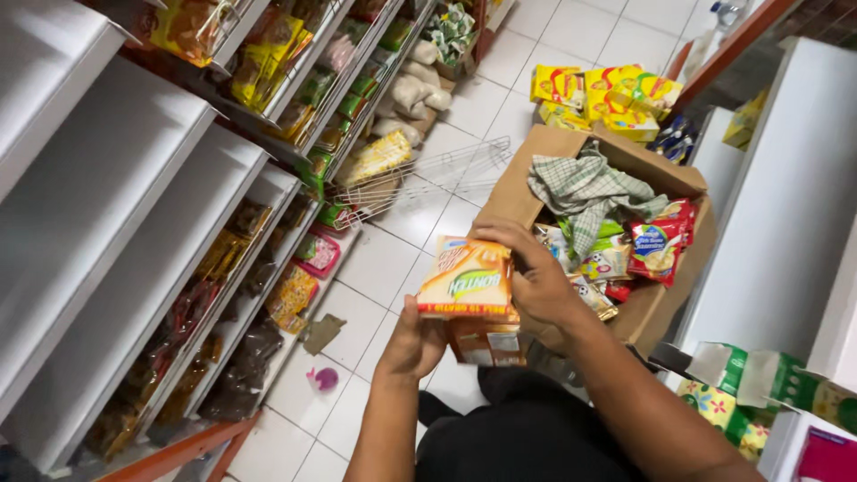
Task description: The person wipes a drink carton and a coffee bag with a cloth, scans their barcodes with a handheld scanner, and places them on the store shelves.
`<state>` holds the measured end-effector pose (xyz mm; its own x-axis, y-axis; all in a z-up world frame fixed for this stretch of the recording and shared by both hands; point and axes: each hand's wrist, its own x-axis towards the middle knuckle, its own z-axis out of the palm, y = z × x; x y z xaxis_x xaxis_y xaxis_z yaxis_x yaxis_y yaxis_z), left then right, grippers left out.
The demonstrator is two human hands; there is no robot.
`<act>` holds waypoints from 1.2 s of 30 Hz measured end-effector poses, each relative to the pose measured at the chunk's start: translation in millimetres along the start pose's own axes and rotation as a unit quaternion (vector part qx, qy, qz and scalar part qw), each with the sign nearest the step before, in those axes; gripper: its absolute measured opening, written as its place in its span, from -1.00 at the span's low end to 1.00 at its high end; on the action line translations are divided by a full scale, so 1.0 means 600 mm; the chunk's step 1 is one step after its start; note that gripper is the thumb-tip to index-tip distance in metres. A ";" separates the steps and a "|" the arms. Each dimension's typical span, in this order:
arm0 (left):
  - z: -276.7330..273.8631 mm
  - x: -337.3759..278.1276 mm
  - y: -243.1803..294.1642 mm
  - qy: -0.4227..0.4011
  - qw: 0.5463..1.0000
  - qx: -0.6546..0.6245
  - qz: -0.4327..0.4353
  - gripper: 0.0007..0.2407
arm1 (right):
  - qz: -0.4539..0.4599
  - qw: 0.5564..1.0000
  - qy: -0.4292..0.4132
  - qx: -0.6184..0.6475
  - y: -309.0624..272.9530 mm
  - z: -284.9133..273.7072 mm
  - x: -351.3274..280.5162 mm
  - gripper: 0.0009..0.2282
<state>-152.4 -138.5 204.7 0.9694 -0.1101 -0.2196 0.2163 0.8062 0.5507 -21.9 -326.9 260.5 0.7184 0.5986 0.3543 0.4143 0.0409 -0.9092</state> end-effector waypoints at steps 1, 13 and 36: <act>0.002 0.009 0.001 -0.021 0.999 0.043 0.026 0.01 | 0.061 0.996 0.004 0.058 0.013 -0.008 0.000 -0.56; 0.073 0.106 0.041 0.158 0.926 0.329 0.094 -0.04 | 0.196 0.970 -0.112 0.095 0.081 -0.009 -0.039 -0.68; -0.048 -0.004 0.108 0.290 0.891 -0.152 0.313 -0.69 | 0.259 0.924 0.280 0.044 0.389 -0.234 -0.041 -0.58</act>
<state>-144.0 -69.5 217.7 0.6462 0.6652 -0.3741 -0.4732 0.7338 0.4875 135.3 -444.4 70.1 0.9940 0.0506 -0.0974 -0.0946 -0.0549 -0.9940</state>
